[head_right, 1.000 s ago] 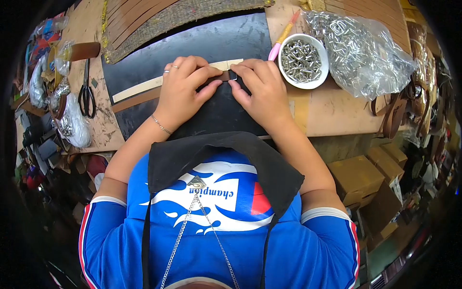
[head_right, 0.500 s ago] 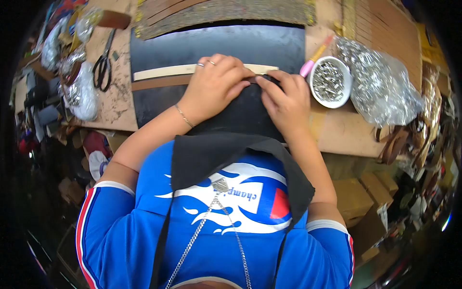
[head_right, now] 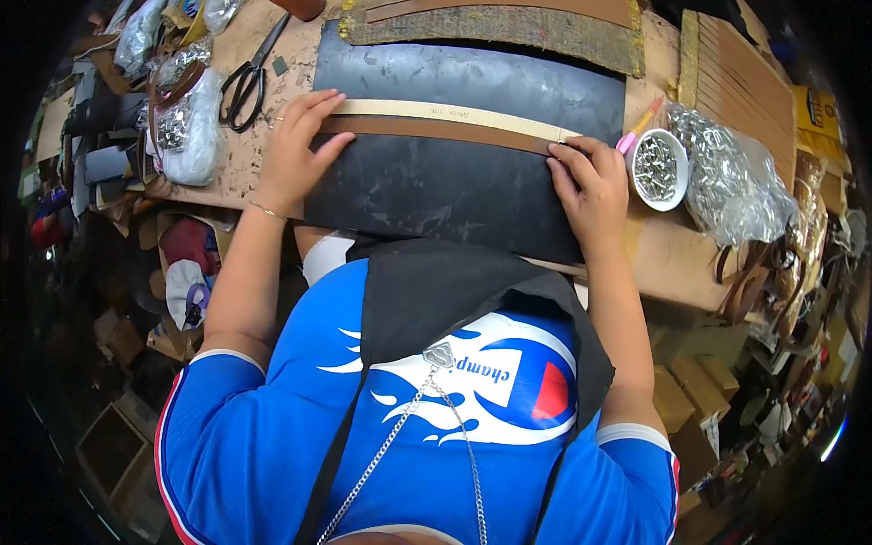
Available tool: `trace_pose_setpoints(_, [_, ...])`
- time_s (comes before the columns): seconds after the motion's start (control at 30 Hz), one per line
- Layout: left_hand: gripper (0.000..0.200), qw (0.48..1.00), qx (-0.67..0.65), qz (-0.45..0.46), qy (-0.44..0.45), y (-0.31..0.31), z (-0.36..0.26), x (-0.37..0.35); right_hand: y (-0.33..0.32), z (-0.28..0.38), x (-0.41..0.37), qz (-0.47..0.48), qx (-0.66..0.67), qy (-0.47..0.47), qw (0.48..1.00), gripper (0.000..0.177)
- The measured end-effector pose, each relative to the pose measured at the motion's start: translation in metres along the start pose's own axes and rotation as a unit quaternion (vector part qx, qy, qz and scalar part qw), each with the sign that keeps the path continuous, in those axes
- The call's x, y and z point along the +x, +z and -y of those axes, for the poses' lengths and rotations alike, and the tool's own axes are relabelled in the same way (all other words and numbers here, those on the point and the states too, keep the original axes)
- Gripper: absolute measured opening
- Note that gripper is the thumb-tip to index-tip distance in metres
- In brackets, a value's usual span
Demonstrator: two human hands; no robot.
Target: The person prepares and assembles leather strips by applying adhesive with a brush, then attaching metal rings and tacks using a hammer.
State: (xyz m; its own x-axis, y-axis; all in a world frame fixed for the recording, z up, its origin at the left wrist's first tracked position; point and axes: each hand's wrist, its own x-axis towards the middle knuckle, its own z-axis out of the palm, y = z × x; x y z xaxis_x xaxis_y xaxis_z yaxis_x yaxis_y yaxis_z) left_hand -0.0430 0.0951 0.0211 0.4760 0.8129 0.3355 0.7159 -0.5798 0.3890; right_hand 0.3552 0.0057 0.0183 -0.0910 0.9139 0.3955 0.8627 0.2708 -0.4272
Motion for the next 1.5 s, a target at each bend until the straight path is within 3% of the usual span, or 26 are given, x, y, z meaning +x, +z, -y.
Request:
trace_pose_setpoints(0.1, [0.041,0.999,-0.015,0.022,0.044,-0.003,0.018,0.004,0.0,-0.001,0.0,0.001,-0.001,0.001,1.0,0.018])
trace_pose_setpoints(0.4, [0.032,0.999,-0.01,-0.006,0.033,0.003,0.014,0.004,0.004,-0.003,0.001,0.003,0.004,0.024,1.0,0.016])
trace_pose_setpoints(0.7, [0.029,0.99,0.118,0.031,-0.07,0.004,-0.027,0.014,0.007,-0.005,0.002,0.001,0.012,0.022,1.0,0.013])
trace_pose_setpoints(0.77, [0.028,0.989,0.139,0.001,-0.058,0.013,-0.042,0.022,0.006,-0.003,0.003,0.001,0.005,0.019,1.0,0.013])
trace_pose_setpoints(0.83, [0.031,0.996,0.084,-0.028,0.01,0.033,-0.07,0.031,0.005,-0.002,0.005,0.002,-0.001,0.013,1.0,0.014])
trace_pose_setpoints(0.9, [0.039,0.996,0.014,0.017,0.089,0.051,-0.108,0.041,0.006,-0.002,0.004,0.007,-0.027,-0.002,1.0,0.013])
trace_pose_setpoints(0.97, [0.035,0.985,-0.016,0.029,0.167,0.078,-0.137,0.045,0.007,-0.005,0.002,0.002,-0.028,-0.012,1.0,0.013])
trace_pose_setpoints(1.13, [0.04,0.98,0.05,0.041,0.186,0.109,-0.152,0.043,0.006,-0.011,0.0,-0.007,-0.011,-0.023,1.0,0.013])
trace_pose_setpoints(1.23, [0.04,0.982,0.05,0.024,0.178,0.112,-0.151,0.04,0.008,-0.012,-0.004,-0.037,0.065,0.018,0.997,0.016])
trace_pose_setpoints(1.3, [0.042,0.986,0.044,0.036,0.154,0.112,-0.151,0.041,0.01,-0.007,-0.006,-0.033,-0.057,-0.056,0.996,0.019])
trace_pose_setpoints(1.43, [0.036,0.987,0.013,0.009,0.16,0.115,-0.145,0.04,0.01,0.012,-0.01,-0.002,-0.171,-0.05,0.984,0.024])
trace_pose_setpoints(1.5, [0.03,0.986,-0.069,0.023,0.148,0.117,-0.141,0.043,0.007,0.013,-0.002,0.033,-0.196,-0.049,0.979,0.021])
